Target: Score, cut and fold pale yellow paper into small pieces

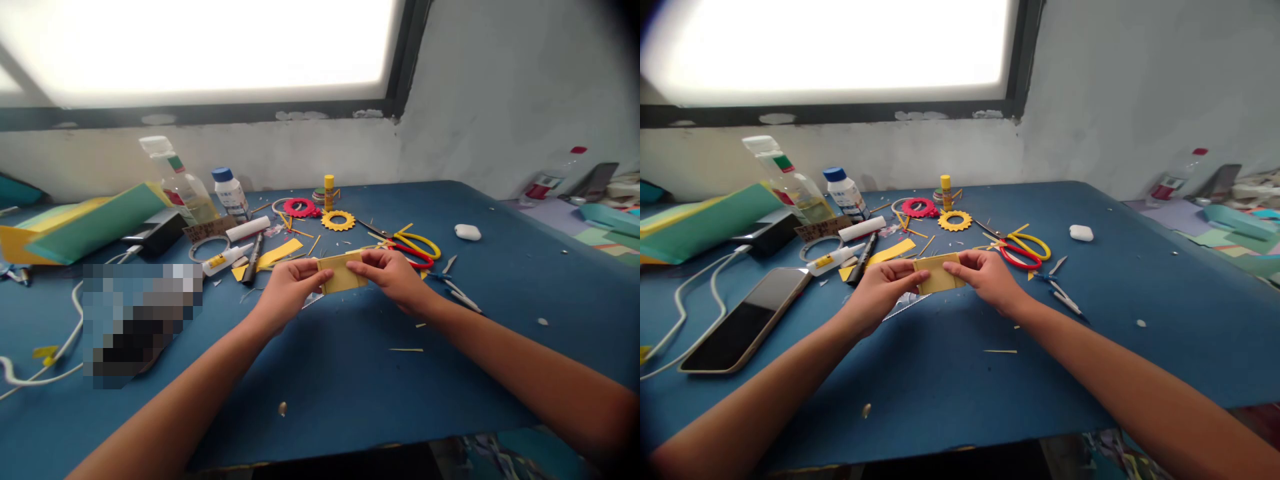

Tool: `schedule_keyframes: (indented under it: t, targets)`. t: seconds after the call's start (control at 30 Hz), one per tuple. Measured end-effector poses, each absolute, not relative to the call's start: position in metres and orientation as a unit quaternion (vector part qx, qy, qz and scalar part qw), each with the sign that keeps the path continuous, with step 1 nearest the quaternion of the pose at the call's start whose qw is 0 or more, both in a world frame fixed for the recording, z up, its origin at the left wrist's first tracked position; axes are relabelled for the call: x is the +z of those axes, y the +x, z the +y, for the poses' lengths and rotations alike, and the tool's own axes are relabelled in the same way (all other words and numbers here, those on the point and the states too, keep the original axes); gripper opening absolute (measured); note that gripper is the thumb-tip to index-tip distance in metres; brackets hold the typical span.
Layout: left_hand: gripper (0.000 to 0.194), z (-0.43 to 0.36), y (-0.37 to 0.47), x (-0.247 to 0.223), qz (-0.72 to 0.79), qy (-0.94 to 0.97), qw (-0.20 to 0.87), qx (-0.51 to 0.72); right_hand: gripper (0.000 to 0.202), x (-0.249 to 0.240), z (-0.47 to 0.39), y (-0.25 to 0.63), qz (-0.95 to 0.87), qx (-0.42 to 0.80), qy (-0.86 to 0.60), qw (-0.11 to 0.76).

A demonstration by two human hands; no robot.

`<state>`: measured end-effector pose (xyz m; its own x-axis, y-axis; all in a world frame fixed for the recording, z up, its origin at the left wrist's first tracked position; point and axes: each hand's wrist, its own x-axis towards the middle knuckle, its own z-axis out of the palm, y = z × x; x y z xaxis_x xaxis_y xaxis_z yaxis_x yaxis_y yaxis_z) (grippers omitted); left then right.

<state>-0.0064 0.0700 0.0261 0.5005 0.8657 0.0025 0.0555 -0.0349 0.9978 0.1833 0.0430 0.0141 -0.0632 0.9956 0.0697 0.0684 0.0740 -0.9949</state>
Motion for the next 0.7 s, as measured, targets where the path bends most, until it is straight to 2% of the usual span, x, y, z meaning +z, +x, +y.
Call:
schedule_keyframes:
  t: [0.7]
  targets:
    - [0.030,0.0692,-0.0055,0.0283,0.372,0.603,0.620,0.337,0.024,0.0158,0.0409,0.1852,-0.549,0.483,-0.499,0.466]
